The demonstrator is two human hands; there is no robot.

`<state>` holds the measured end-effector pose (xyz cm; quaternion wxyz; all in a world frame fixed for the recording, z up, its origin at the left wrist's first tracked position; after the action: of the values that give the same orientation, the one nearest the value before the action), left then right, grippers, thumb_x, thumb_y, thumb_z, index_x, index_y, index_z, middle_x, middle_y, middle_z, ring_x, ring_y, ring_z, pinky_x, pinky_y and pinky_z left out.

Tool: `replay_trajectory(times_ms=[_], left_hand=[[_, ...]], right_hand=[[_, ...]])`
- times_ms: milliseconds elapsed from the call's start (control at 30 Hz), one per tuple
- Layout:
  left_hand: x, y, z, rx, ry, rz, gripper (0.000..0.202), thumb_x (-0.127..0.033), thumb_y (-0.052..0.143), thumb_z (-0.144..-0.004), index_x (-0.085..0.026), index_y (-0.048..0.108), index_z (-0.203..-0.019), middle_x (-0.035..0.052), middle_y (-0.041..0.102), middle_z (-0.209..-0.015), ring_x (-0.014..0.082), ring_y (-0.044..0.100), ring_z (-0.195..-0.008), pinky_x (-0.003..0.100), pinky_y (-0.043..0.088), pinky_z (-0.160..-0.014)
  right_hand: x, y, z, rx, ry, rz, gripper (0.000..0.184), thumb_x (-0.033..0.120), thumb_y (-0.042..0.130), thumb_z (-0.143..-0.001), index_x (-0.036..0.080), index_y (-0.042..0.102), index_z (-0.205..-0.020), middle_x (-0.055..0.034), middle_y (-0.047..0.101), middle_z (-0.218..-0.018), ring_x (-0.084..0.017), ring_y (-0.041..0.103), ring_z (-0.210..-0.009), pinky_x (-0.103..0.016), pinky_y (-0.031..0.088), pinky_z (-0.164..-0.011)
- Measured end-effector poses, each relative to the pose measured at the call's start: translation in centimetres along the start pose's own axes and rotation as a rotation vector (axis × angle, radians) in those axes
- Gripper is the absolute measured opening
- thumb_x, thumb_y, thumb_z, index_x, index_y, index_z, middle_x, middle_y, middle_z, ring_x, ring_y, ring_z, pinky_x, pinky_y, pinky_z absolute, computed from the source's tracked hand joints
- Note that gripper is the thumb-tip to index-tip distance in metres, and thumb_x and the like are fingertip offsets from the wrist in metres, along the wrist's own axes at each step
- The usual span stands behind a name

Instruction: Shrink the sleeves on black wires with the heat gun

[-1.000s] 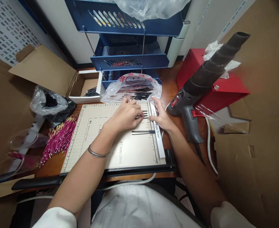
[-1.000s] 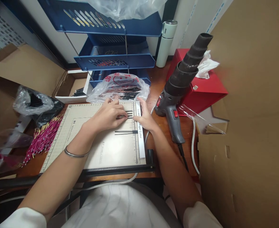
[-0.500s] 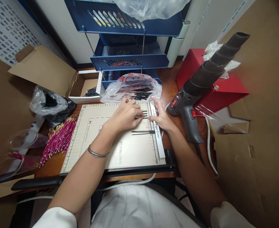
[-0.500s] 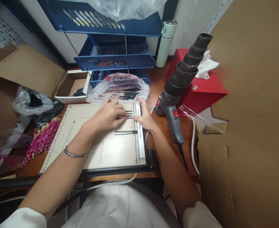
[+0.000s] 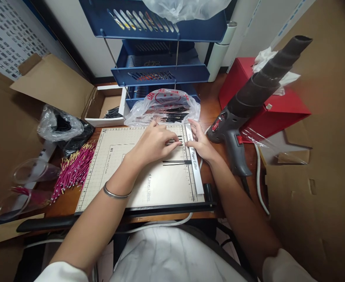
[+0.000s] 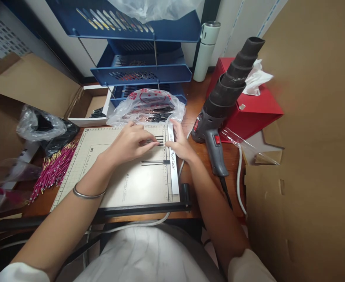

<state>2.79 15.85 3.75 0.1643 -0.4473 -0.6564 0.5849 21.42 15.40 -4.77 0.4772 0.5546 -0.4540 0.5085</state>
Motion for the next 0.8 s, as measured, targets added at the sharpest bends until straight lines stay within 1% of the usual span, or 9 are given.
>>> replay_trajectory(times_ms=[67, 133, 200, 267, 300, 367, 433, 567, 800], left_hand=[[-0.2, 0.0, 0.6, -0.006, -0.020, 0.068, 0.027, -0.036, 0.065, -0.107, -0.020, 0.082, -0.096, 0.0031, 0.080, -0.078, 0.0204, 0.065, -0.072, 0.042, 0.039, -0.089], [-0.6, 0.0, 1.3, 0.005, -0.035, 0.138, 0.024, -0.036, 0.065, -0.108, -0.020, 0.081, -0.099, 0.0027, 0.083, -0.085, 0.0191, 0.068, -0.073, 0.039, 0.040, -0.088], [-1.1, 0.1, 1.7, 0.034, -0.034, 0.183, 0.020, -0.034, 0.066, -0.108, -0.020, 0.080, -0.103, 0.0039, 0.084, -0.098, 0.0212, 0.072, -0.087, 0.038, 0.040, -0.089], [-1.6, 0.3, 2.0, 0.097, -0.025, 0.194, 0.018, -0.033, 0.067, -0.106, -0.021, 0.080, -0.105, 0.0050, 0.083, -0.108, 0.0239, 0.072, -0.102, 0.038, 0.040, -0.091], [-1.9, 0.5, 2.0, 0.139, -0.023, 0.191, 0.017, -0.032, 0.068, -0.106, -0.021, 0.080, -0.105, 0.0051, 0.082, -0.110, 0.0247, 0.070, -0.106, 0.039, 0.039, -0.092], [-2.1, 0.8, 2.0, 0.208, -0.033, 0.176, 0.014, -0.029, 0.070, -0.104, -0.022, 0.081, -0.103, 0.0039, 0.082, -0.109, 0.0249, 0.067, -0.106, 0.040, 0.037, -0.094], [-2.1, 1.1, 1.9, 0.245, -0.052, 0.166, 0.013, -0.026, 0.070, -0.103, -0.022, 0.082, -0.100, 0.0026, 0.082, -0.106, 0.0242, 0.064, -0.103, 0.041, 0.035, -0.095], [-2.0, 1.3, 1.8, 0.256, -0.048, 0.156, 0.013, -0.025, 0.071, -0.103, -0.021, 0.082, -0.097, 0.0022, 0.082, -0.104, 0.0234, 0.064, -0.100, 0.041, 0.033, -0.094], [-2.0, 0.9, 1.9, 0.255, -0.016, 0.135, 0.014, -0.026, 0.072, -0.102, -0.021, 0.083, -0.096, 0.0016, 0.083, -0.103, 0.0231, 0.062, -0.098, 0.041, 0.030, -0.091]], right_hand=[[-0.1, -0.1, 0.4, -0.005, 0.015, -0.026, 0.098, 0.026, 0.075, -0.061, 0.035, 0.036, -0.150, -0.0087, 0.045, -0.173, -0.035, 0.042, -0.163, -0.062, 0.026, -0.139], [-0.3, -0.3, 0.8, -0.033, 0.027, -0.053, 0.098, 0.026, 0.076, -0.061, 0.034, 0.036, -0.150, -0.0094, 0.044, -0.174, -0.034, 0.040, -0.165, -0.062, 0.025, -0.140], [-0.5, -0.3, 1.1, -0.066, 0.019, -0.075, 0.097, 0.026, 0.076, -0.061, 0.034, 0.037, -0.149, -0.0089, 0.045, -0.173, -0.033, 0.036, -0.167, -0.060, 0.022, -0.141], [-0.6, -0.3, 1.3, -0.084, -0.002, -0.092, 0.095, 0.026, 0.076, -0.061, 0.035, 0.038, -0.148, -0.0074, 0.047, -0.173, -0.032, 0.035, -0.168, -0.059, 0.020, -0.142], [-0.6, -0.3, 1.3, -0.086, -0.010, -0.099, 0.095, 0.026, 0.076, -0.061, 0.035, 0.038, -0.147, -0.0066, 0.047, -0.172, -0.032, 0.034, -0.168, -0.059, 0.019, -0.142], [-0.7, -0.2, 1.2, -0.087, -0.010, -0.110, 0.095, 0.026, 0.076, -0.060, 0.036, 0.039, -0.147, -0.0062, 0.049, -0.171, -0.032, 0.034, -0.168, -0.058, 0.019, -0.142], [-0.7, -0.2, 1.2, -0.085, 0.000, -0.112, 0.096, 0.025, 0.077, -0.059, 0.036, 0.039, -0.147, -0.0061, 0.048, -0.171, -0.033, 0.033, -0.168, -0.058, 0.018, -0.142], [-0.7, -0.2, 1.1, -0.074, -0.006, -0.105, 0.096, 0.026, 0.078, -0.059, 0.036, 0.039, -0.146, -0.0068, 0.047, -0.172, -0.033, 0.032, -0.169, -0.059, 0.018, -0.142], [-0.9, -0.2, 1.1, -0.066, -0.018, -0.083, 0.095, 0.028, 0.077, -0.061, 0.035, 0.040, -0.148, -0.0079, 0.047, -0.171, -0.034, 0.034, -0.168, -0.061, 0.019, -0.141]])
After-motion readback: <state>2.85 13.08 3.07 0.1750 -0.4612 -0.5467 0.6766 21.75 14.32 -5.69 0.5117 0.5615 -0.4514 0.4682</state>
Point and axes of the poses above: each hand's wrist, its own z-axis away from the middle knuckle, its own y-axis out of the palm, x = y × z, the point moved 4 cm from there along -z, towards the middle knuckle
